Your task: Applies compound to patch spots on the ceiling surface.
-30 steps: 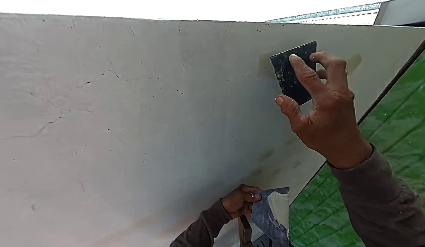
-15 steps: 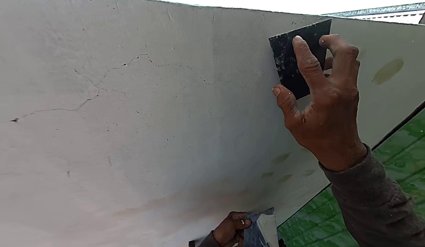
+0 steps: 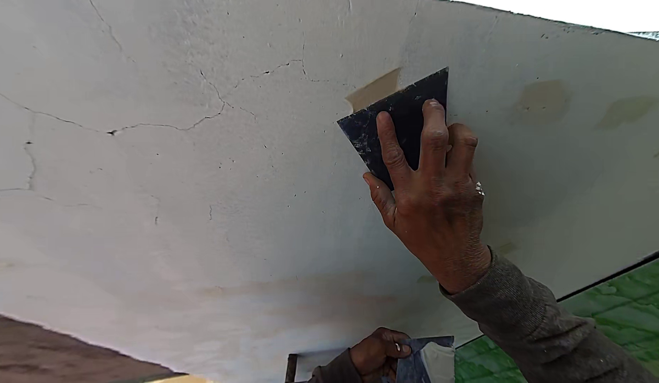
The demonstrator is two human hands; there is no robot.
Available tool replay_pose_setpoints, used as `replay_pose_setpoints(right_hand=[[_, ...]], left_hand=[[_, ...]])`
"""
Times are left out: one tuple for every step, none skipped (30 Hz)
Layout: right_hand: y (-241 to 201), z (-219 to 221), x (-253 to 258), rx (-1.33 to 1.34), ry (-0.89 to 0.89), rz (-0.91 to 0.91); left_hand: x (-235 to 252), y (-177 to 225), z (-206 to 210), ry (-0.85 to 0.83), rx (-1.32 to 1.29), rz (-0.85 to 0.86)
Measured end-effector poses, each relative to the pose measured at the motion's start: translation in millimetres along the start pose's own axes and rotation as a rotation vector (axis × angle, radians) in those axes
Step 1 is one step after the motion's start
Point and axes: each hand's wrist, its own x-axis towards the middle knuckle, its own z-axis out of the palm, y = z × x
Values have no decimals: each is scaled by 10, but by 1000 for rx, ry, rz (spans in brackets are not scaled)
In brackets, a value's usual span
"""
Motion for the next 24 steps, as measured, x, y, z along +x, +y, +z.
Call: replay_pose_setpoints(right_hand=[[21,14,-97,1,-24,5],[51,1,-193,16,-60,10],[86,-46,-274,38,-105,16],[122,-123,-330,58,-152,24],[163,-220,-355,77,-190,35],[206,-316,-344,88,-206,44],[247,-406,-298,85,-200,43],[284,-485,-215,75,-180,29],[310,-555,-102,70,-158,-4],[319,-614,27,66,-139,-53],[310,-655,160,59,-121,-112],[286,-684,288,57,-117,-181],[254,-694,402,62,-115,-249],[214,-688,504,62,-110,-319],[175,-681,583,59,-115,-387],[144,-680,637,45,-127,-434],[136,-674,671,34,-140,-462],[155,-663,688,20,-160,-479],[196,-652,689,5,-191,-489],[249,-639,675,-2,-219,-492],[309,-628,649,-16,-239,-494],[376,-626,618,-28,-262,-492],[450,-618,578,-27,-274,-493],[521,-613,537,-33,-283,-490]], left_hand=[[-18,1,-23,4,-13,1],[-40,5,-32,13,-22,-2],[-60,10,-28,24,-24,-7],[-79,18,-21,32,-26,-13],[-96,29,-13,37,-23,-17],[-110,41,-6,40,-17,-21],[-112,48,1,41,-18,-19],[-98,56,15,40,-20,-17],[-73,62,37,35,-27,-10],[-39,63,65,28,-34,-6],[-6,65,96,20,-31,-8],[22,70,132,15,-20,-14],[45,76,171,15,-4,-19],[72,76,198,10,5,-21],[99,69,212,1,4,-22],[119,57,214,-7,-4,-22],[131,44,202,-13,-12,-19],[137,32,177,-16,-17,-18],[139,12,147,-16,-25,-17],[135,-7,120,-14,-33,-18],[131,-18,88,-14,-39,-20],[121,-21,58,-10,-42,-22],[104,-20,39,-1,-41,-24],[82,-12,31,11,-38,-29]])
